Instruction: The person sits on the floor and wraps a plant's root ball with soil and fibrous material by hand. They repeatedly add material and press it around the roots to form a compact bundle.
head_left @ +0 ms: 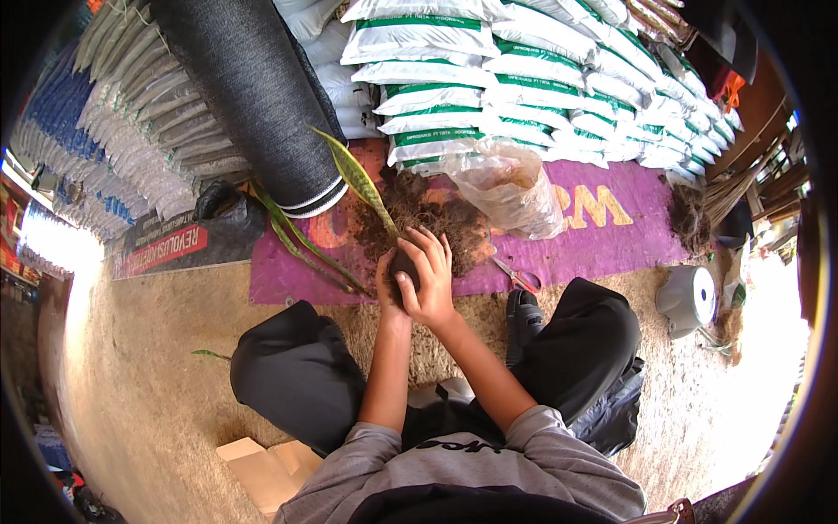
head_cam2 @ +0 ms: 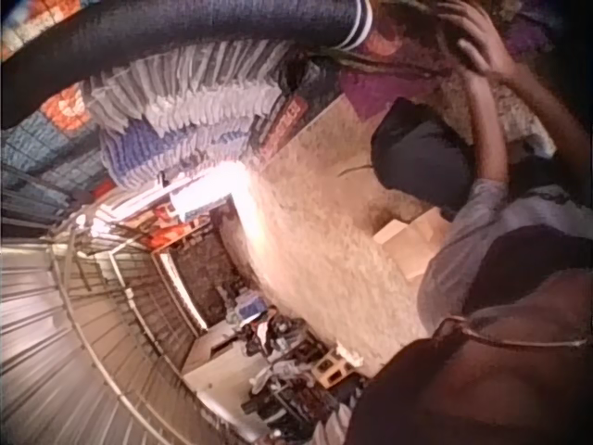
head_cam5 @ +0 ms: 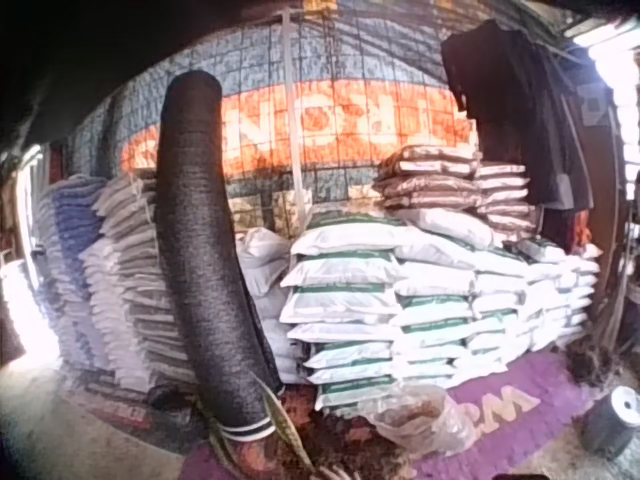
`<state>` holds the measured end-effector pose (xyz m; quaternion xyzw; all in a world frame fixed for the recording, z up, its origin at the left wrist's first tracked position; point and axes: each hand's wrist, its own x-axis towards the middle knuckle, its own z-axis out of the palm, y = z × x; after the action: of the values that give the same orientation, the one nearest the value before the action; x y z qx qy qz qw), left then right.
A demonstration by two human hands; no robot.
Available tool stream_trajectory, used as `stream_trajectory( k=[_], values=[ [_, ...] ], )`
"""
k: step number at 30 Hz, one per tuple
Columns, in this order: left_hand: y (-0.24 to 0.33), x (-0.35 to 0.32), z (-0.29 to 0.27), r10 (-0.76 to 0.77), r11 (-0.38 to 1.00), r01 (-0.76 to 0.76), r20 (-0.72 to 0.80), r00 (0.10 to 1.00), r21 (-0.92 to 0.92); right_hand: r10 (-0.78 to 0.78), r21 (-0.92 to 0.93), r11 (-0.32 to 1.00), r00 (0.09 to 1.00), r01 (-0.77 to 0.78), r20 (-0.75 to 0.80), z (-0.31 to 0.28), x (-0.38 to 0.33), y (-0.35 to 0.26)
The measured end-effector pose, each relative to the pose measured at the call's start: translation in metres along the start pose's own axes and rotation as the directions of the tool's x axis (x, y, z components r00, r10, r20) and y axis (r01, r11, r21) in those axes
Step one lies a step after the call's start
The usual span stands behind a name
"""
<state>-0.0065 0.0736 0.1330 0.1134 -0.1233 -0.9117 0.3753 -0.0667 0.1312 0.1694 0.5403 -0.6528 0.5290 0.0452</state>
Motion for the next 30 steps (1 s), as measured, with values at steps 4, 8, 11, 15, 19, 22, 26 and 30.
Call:
stream_trajectory(
  k=[4, 8, 11, 15, 19, 22, 26, 30],
  values=[
    [-0.001, 0.001, 0.006, 0.021, 0.999, -0.024, -0.078, 0.997, -0.03, 0.058, 0.042, 0.997, 0.998, -0.059, 0.015, 0.001, 0.007, 0.001],
    [0.002, 0.002, -0.001, 0.147, 0.981, -0.127, -0.136, 0.98, 0.15, 0.104, 0.111, 0.987, 0.99, -0.114, 0.096, 0.0, 0.003, -0.001],
    [0.005, 0.001, -0.003, 0.131, 0.983, -0.098, -0.225, 0.965, 0.153, 0.085, 0.079, 0.993, 0.991, -0.093, 0.099, 0.003, 0.004, -0.002],
    [0.002, -0.006, 0.033, 0.271, 0.935, -0.183, -0.279, 0.921, 0.305, 0.249, 0.302, 0.925, 0.968, -0.23, -0.028, 0.002, 0.007, 0.007],
    [0.005, -0.002, 0.029, 0.316, 0.884, -0.228, -0.163, 0.935, 0.408, 0.589, 0.767, 0.475, 0.803, -0.431, 0.086, 0.005, 0.009, 0.015],
    [0.0, 0.002, 0.031, 0.318, 0.891, -0.198, -0.25, 0.915, 0.408, 0.648, 0.831, 0.343, 0.751, -0.437, 0.128, 0.003, 0.01, 0.02],
    [-0.002, 0.004, 0.024, 0.132, 0.966, -0.063, -0.27, 0.954, 0.251, 0.425, 0.639, 0.703, 0.905, -0.311, -0.027, 0.007, 0.005, 0.013],
    [0.001, 0.001, 0.009, -0.006, 1.0, 0.009, -0.143, 0.99, 0.025, 0.108, 0.138, 0.986, 0.991, -0.097, -0.073, -0.007, 0.011, -0.004]
  ],
)
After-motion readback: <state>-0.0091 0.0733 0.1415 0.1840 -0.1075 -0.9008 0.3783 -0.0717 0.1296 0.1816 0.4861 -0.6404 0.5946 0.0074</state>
